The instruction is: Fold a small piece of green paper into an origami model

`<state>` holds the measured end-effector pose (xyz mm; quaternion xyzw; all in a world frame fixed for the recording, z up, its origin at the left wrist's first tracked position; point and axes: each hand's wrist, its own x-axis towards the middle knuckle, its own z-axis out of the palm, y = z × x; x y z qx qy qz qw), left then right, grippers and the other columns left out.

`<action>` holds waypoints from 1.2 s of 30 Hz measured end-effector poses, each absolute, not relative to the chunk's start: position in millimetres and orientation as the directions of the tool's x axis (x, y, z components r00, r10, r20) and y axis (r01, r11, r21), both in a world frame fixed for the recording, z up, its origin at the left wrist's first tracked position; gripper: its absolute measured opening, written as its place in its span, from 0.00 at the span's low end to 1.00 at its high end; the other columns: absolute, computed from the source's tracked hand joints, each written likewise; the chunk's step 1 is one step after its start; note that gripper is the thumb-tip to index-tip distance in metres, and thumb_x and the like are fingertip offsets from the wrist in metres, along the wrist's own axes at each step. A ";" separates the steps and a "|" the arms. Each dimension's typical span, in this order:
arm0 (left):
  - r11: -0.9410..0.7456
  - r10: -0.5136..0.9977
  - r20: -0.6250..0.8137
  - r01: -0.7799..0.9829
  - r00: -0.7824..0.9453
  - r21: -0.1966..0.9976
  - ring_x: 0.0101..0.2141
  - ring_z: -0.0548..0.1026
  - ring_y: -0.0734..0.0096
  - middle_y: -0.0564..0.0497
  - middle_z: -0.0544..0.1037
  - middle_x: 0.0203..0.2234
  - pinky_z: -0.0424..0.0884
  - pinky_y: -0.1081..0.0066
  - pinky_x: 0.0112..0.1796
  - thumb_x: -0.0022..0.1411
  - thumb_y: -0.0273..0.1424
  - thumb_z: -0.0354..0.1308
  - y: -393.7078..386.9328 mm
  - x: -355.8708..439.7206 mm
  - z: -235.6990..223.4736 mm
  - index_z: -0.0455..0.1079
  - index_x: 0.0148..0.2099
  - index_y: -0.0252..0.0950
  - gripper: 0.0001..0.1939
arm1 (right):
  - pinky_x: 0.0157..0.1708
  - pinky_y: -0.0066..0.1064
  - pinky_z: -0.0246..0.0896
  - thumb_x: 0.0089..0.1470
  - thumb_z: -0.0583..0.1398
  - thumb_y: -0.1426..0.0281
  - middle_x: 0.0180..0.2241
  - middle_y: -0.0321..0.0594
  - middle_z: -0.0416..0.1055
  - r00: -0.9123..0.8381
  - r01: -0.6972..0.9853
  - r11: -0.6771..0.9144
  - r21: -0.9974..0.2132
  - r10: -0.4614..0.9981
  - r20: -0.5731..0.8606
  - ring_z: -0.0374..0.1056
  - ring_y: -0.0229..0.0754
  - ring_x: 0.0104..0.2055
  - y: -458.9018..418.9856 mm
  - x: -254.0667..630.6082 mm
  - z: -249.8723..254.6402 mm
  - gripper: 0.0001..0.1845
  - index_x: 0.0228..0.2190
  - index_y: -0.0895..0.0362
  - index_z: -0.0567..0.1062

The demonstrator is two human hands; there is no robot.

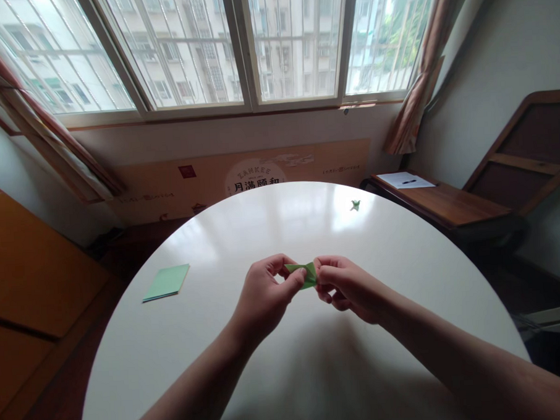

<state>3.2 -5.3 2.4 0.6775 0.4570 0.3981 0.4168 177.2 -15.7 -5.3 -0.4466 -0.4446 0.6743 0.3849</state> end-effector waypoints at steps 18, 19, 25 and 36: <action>-0.131 0.964 0.074 0.217 0.254 0.967 0.19 0.65 0.77 0.56 0.69 0.18 0.65 0.77 0.19 0.54 0.35 0.63 1.1 -0.7 4.4 0.68 0.26 0.33 0.12 | 0.12 0.21 0.53 0.50 0.69 0.58 0.25 0.37 0.69 -0.263 0.023 0.052 -0.998 0.964 0.044 0.63 0.37 0.24 -11.9 176.8 -22.8 0.16 0.32 0.59 0.76; -0.122 0.964 0.064 0.219 0.256 0.968 0.19 0.65 0.77 0.55 0.70 0.18 0.65 0.77 0.19 0.54 0.36 0.63 1.4 -0.8 4.1 0.69 0.26 0.33 0.12 | 0.12 0.21 0.52 0.50 0.69 0.59 0.25 0.38 0.70 -0.261 0.023 0.044 -0.999 0.965 0.036 0.63 0.36 0.24 -11.7 176.8 -23.0 0.16 0.31 0.59 0.77; -0.035 0.966 -0.005 0.146 0.259 0.989 0.24 0.68 0.74 0.51 0.74 0.22 0.65 0.78 0.19 0.54 0.38 0.64 3.1 -0.8 5.7 0.74 0.31 0.31 0.13 | 0.12 0.20 0.52 0.51 0.67 0.59 0.30 0.42 0.73 -0.276 -0.066 -0.043 -0.997 0.961 -0.023 0.64 0.35 0.25 -10.6 178.6 -18.6 0.16 0.31 0.60 0.79; -0.067 0.960 0.013 0.187 0.280 0.980 0.24 0.69 0.73 0.48 0.77 0.23 0.65 0.77 0.20 0.55 0.40 0.65 7.4 -3.3 2.4 0.75 0.31 0.29 0.15 | 0.13 0.19 0.53 0.49 0.69 0.60 0.29 0.41 0.73 -0.260 -0.103 -0.123 -0.987 0.961 -0.093 0.66 0.35 0.26 -11.7 175.9 -20.0 0.15 0.28 0.60 0.76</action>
